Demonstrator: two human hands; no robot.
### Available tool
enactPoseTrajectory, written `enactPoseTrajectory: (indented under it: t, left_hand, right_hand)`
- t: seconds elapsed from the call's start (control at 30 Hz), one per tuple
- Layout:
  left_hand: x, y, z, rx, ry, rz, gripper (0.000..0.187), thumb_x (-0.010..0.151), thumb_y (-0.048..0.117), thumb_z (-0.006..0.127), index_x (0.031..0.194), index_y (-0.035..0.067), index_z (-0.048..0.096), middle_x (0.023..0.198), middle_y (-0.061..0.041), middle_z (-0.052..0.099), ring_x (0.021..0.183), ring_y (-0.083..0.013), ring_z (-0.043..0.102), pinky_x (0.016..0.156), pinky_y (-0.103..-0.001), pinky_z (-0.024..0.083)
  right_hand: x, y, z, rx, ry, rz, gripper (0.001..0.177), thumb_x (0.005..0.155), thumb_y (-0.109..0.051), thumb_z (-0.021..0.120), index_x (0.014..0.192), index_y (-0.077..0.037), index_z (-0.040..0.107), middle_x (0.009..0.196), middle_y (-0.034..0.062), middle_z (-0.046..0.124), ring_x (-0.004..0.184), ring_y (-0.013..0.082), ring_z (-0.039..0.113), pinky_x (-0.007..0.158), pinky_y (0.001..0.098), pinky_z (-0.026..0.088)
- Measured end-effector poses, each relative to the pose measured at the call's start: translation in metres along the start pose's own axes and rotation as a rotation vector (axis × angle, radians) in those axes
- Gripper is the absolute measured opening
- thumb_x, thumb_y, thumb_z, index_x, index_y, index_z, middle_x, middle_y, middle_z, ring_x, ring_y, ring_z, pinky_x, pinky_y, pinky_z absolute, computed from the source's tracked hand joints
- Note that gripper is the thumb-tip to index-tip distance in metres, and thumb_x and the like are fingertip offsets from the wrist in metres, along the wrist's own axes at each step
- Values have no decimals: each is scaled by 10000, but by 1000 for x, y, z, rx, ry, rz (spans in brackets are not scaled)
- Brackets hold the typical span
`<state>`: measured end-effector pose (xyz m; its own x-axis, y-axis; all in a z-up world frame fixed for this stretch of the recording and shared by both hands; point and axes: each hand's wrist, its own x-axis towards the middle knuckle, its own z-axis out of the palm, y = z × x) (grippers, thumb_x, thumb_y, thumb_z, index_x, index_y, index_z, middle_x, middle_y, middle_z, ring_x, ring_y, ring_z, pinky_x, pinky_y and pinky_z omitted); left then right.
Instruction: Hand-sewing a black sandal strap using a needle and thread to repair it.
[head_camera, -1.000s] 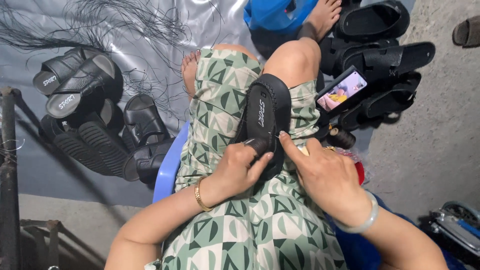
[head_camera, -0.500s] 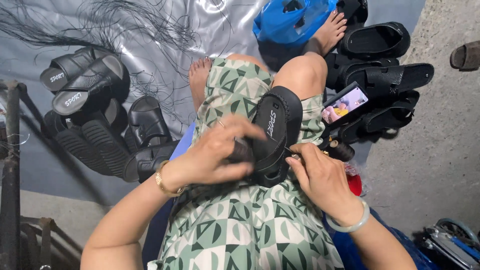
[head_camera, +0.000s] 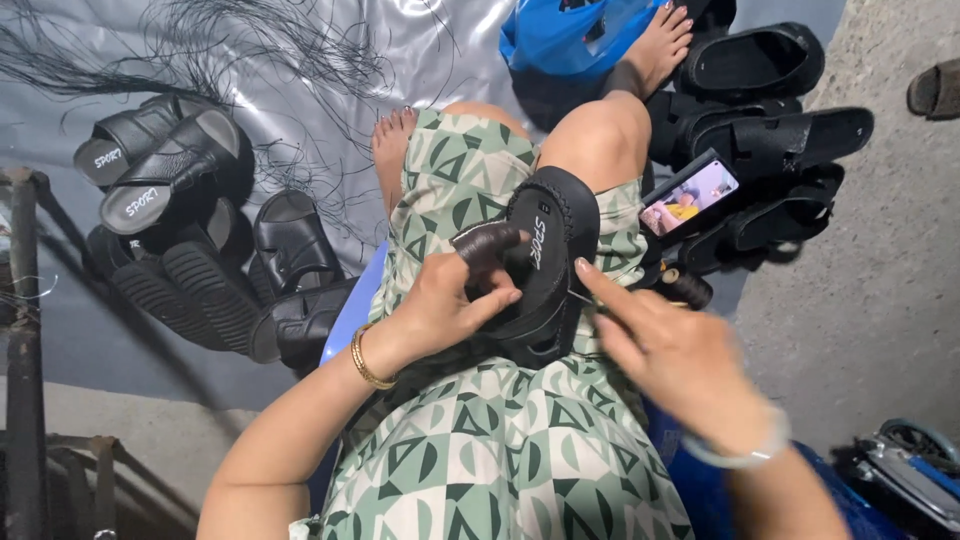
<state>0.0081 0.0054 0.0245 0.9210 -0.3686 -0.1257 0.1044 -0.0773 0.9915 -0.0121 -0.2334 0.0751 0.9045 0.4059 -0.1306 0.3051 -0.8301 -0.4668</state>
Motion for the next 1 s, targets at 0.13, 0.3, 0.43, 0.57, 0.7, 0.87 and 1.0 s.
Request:
enactPoseTrajectory:
  t: [0.13,0.3,0.43,0.57,0.7,0.87,1.0]
  left_hand:
    - [-5,-9,2,105,-49,22,465,820,76,662,1242,83,467,779,-16,666,732,-89,643,750,-223,562]
    - [-7,-13,2,184,-7,110,425,819,61,668,1209,73,496,829,-30,681,788,-118,673,777,-244,542]
    - [-7,-17,2,287,-5,148,421,837,104,666,1223,54,505,929,-50,678,762,-132,659,684,-237,533]
    - [-7,-26,7,461,55,217,227,813,151,691,764,-20,549,519,-51,431,438,-184,419,439,-304,349]
    - [-6,-23,-3,524,30,257,192,779,78,724,871,-55,621,510,-64,551,416,-182,554,425,-253,485]
    - [-6,-7,-32,541,218,117,169,746,68,719,910,73,676,717,-73,674,631,-274,645,552,-310,489]
    - [3,4,-28,537,158,88,80,747,119,734,818,118,698,657,-9,645,586,-204,631,542,-255,488]
  right_hand:
    - [9,3,-41,-319,-394,-53,546,826,-254,528,1347,-333,384,544,-27,432,321,129,414,252,295,360]
    - [19,13,-42,-276,-418,-113,629,798,-198,536,1370,-365,333,510,-28,401,299,163,364,250,337,297]
    - [31,24,-63,-132,-881,339,562,849,-312,311,1395,-426,244,389,-41,386,325,91,319,327,235,304]
    - [-1,58,-83,-383,-639,314,546,831,-371,385,1367,-450,318,1144,-130,601,604,142,684,382,331,441]
    - [-3,39,-57,-99,-733,460,383,839,-302,337,1152,-317,556,1129,-130,637,997,94,632,794,352,543]
    - [-9,40,-17,598,-69,386,259,888,-245,437,905,-114,659,465,8,613,465,160,620,535,261,490]
    - [0,22,19,716,-55,423,321,678,-153,754,973,-149,628,798,12,708,629,155,691,534,248,535]
